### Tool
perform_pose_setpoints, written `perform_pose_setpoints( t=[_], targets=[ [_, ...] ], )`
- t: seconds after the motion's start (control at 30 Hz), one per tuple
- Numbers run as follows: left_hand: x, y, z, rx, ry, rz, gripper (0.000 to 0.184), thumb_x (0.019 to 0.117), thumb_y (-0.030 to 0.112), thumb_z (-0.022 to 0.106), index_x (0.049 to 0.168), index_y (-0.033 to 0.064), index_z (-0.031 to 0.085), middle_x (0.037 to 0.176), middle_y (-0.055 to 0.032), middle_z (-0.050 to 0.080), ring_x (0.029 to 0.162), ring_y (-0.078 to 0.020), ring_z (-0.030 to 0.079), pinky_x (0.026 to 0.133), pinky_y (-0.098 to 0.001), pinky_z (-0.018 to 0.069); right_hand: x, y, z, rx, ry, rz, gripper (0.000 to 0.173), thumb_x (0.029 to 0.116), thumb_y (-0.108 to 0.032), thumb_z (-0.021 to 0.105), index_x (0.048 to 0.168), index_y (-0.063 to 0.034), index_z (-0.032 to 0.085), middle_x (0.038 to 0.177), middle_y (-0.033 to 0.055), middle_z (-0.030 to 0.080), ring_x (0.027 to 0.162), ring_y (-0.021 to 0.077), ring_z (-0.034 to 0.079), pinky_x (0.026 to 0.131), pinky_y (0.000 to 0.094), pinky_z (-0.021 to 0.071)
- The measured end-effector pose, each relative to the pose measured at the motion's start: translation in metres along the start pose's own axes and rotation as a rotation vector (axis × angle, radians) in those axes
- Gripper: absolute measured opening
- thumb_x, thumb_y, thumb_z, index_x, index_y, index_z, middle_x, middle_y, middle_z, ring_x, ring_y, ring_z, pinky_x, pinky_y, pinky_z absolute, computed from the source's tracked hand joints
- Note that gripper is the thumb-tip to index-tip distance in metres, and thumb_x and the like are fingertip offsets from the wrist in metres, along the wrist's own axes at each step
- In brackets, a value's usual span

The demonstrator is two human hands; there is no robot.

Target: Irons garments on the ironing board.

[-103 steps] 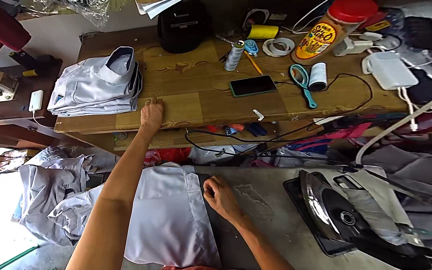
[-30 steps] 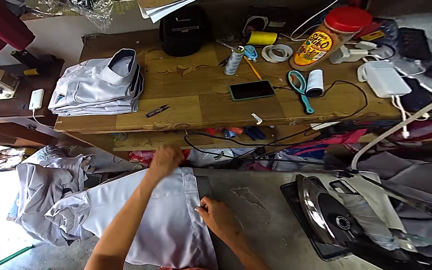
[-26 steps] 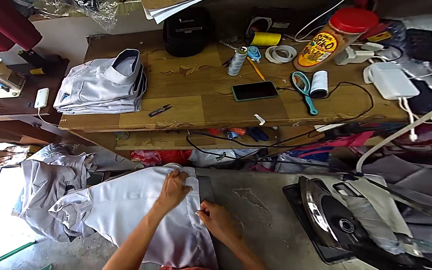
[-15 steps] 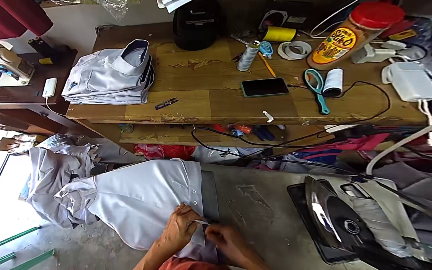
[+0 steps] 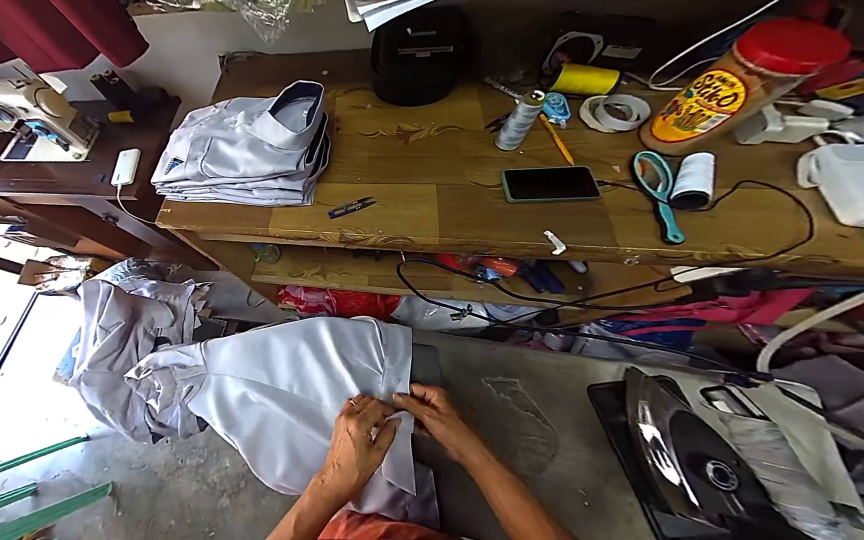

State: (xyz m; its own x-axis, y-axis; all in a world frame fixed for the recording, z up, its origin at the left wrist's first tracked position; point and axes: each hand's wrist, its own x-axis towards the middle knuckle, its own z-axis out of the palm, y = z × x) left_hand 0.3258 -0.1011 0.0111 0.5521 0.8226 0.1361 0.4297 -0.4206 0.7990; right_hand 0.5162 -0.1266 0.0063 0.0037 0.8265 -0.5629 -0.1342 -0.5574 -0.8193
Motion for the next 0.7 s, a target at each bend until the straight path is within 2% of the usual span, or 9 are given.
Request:
perform_pose_setpoints(
  t=[0.17, 0.33, 0.4, 0.47, 0.57, 0.63, 0.7],
  targets=[
    [0.013, 0.005, 0.011, 0.044, 0.089, -0.09, 0.017, 0.0916, 0.023, 0.07, 0.096, 0.0071, 0.074, 0.08, -0.0022, 0.07, 0.077, -0.0166, 0.067, 0.078, -0.0368, 0.0556, -0.002, -0.009, -0.006, -0.031, 0.023, -0.034, 0.025, 0.0998, -0.018, 0.065, 0.077, -0.0088, 0.066, 0.063, -0.0028, 0.061, 0.051, 0.0051, 0.055, 0.051, 0.0216, 0.0479],
    [0.019, 0.01, 0.009, 0.022, 0.043, -0.194, 0.02, 0.0903, 0.022, 0.071, 0.099, 0.005, 0.076, 0.078, -0.0042, 0.07, 0.076, -0.0183, 0.068, 0.078, -0.0386, 0.0566, -0.001, -0.012, -0.01, -0.273, 0.01, -0.116, 0.033, 0.1022, -0.027, 0.059, 0.073, -0.0109, 0.061, 0.06, -0.004, 0.055, 0.053, 0.006, 0.055, 0.054, 0.0246, 0.0473],
    [0.023, 0.009, 0.005, -0.026, 0.024, -0.224, 0.019, 0.0911, 0.022, 0.07, 0.098, 0.0048, 0.076, 0.081, -0.005, 0.071, 0.078, -0.0177, 0.068, 0.079, -0.0376, 0.0565, 0.0, -0.014, -0.015, -0.282, -0.065, -0.186, 0.032, 0.102, -0.032, 0.06, 0.079, -0.0106, 0.063, 0.065, -0.0049, 0.057, 0.058, 0.0043, 0.057, 0.058, 0.0236, 0.0492],
    [0.027, 0.006, 0.0, -0.112, -0.005, -0.258, 0.018, 0.0925, 0.019, 0.069, 0.099, 0.005, 0.078, 0.088, -0.0056, 0.074, 0.085, -0.016, 0.069, 0.084, -0.035, 0.0571, 0.002, -0.012, -0.02, -0.238, -0.132, -0.253, 0.026, 0.0963, -0.033, 0.068, 0.087, -0.0089, 0.067, 0.071, -0.0049, 0.062, 0.063, 0.0029, 0.06, 0.062, 0.0219, 0.0523],
    [0.034, 0.003, -0.009, -0.258, -0.082, -0.354, 0.018, 0.0964, 0.016, 0.067, 0.102, 0.004, 0.079, 0.099, -0.007, 0.076, 0.094, -0.0117, 0.071, 0.09, -0.0304, 0.0576, 0.007, -0.009, -0.023, -0.235, -0.14, -0.309, 0.022, 0.0978, -0.025, 0.066, 0.083, -0.0088, 0.064, 0.07, -0.0047, 0.06, 0.063, 0.0032, 0.059, 0.062, 0.0217, 0.0511],
    [0.037, 0.005, -0.012, -0.305, -0.129, -0.428, 0.019, 0.0983, 0.014, 0.064, 0.105, 0.0021, 0.077, 0.1, -0.0078, 0.076, 0.092, -0.0101, 0.071, 0.089, -0.0298, 0.0576, 0.008, -0.01, -0.02, -0.235, -0.124, -0.313, 0.022, 0.0984, -0.023, 0.064, 0.081, -0.0098, 0.063, 0.069, -0.0049, 0.059, 0.063, 0.0034, 0.058, 0.062, 0.0218, 0.0501],
    [0.04, 0.007, -0.013, -0.366, -0.154, -0.501, 0.019, 0.0992, 0.013, 0.062, 0.106, 0.0006, 0.076, 0.096, -0.0067, 0.075, 0.084, -0.0079, 0.069, 0.082, -0.0275, 0.0574, 0.008, -0.008, -0.019, -0.22, -0.112, -0.325, 0.022, 0.0984, -0.023, 0.064, 0.081, -0.0103, 0.063, 0.071, -0.0048, 0.059, 0.065, 0.0036, 0.058, 0.062, 0.0222, 0.0495]
  ],
)
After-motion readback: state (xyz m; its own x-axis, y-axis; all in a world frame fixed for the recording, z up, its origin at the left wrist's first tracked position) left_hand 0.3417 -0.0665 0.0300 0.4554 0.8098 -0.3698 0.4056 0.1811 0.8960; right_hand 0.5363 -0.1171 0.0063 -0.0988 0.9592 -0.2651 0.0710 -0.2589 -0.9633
